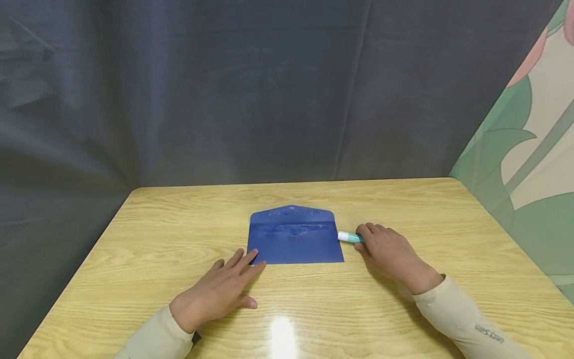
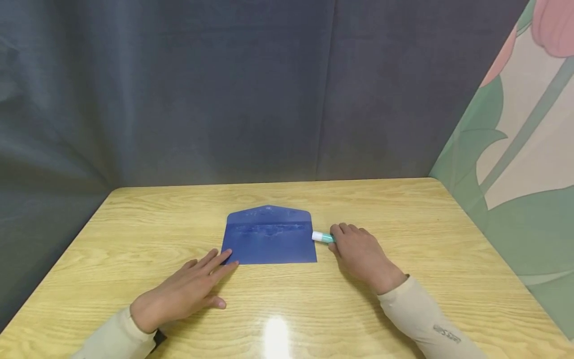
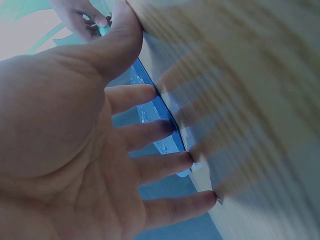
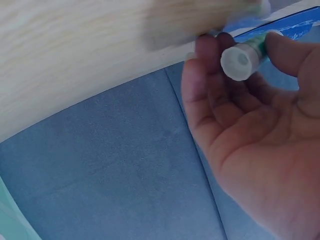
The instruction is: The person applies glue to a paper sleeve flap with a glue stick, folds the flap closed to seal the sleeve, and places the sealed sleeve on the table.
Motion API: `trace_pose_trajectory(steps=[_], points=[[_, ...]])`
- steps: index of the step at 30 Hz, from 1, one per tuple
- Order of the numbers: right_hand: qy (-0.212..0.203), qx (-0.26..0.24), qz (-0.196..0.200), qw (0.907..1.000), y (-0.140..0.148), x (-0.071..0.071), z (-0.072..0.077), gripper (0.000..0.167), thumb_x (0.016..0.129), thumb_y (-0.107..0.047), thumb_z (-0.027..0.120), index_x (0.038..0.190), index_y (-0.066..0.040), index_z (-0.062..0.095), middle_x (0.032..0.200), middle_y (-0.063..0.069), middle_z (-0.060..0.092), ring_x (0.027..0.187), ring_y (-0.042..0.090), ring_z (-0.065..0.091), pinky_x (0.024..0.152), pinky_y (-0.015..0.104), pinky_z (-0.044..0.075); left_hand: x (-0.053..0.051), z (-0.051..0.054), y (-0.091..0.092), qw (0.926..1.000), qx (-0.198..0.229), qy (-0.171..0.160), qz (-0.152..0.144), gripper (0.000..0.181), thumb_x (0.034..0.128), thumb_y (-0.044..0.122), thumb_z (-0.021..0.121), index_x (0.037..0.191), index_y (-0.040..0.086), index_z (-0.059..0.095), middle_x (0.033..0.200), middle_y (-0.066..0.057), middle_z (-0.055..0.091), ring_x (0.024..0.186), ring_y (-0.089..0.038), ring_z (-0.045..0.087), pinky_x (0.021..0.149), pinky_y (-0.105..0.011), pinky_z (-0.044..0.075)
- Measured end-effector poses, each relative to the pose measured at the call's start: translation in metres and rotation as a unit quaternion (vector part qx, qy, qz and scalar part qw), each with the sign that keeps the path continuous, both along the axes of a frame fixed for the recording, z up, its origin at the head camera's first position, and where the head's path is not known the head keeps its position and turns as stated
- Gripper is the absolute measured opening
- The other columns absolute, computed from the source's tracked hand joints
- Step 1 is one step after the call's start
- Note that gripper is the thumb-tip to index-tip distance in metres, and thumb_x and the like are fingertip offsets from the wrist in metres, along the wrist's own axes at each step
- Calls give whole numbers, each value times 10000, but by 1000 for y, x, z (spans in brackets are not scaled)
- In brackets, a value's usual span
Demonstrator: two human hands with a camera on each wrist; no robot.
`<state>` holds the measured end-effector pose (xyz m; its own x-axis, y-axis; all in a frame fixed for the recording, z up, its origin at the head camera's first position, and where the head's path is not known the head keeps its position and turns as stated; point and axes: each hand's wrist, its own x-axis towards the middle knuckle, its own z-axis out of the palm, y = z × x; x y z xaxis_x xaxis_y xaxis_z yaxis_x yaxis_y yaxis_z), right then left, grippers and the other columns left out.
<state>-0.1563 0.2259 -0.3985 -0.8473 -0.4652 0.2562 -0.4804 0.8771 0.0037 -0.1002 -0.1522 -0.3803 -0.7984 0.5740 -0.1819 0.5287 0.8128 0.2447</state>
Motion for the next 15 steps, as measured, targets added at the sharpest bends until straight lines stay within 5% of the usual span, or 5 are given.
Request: trace_pose_trajectory(steps=[15], points=[[-541,-377,377,9971,-12,7,6,177,951,-214,683,1062,-122,581,805,-83,522,678,52,437,616,225,416,0,1,1,10000,0,-10,-6,771,894,490,641,1544,167,381,1650,-149,226,1486,-455,260,1047,-707,363]])
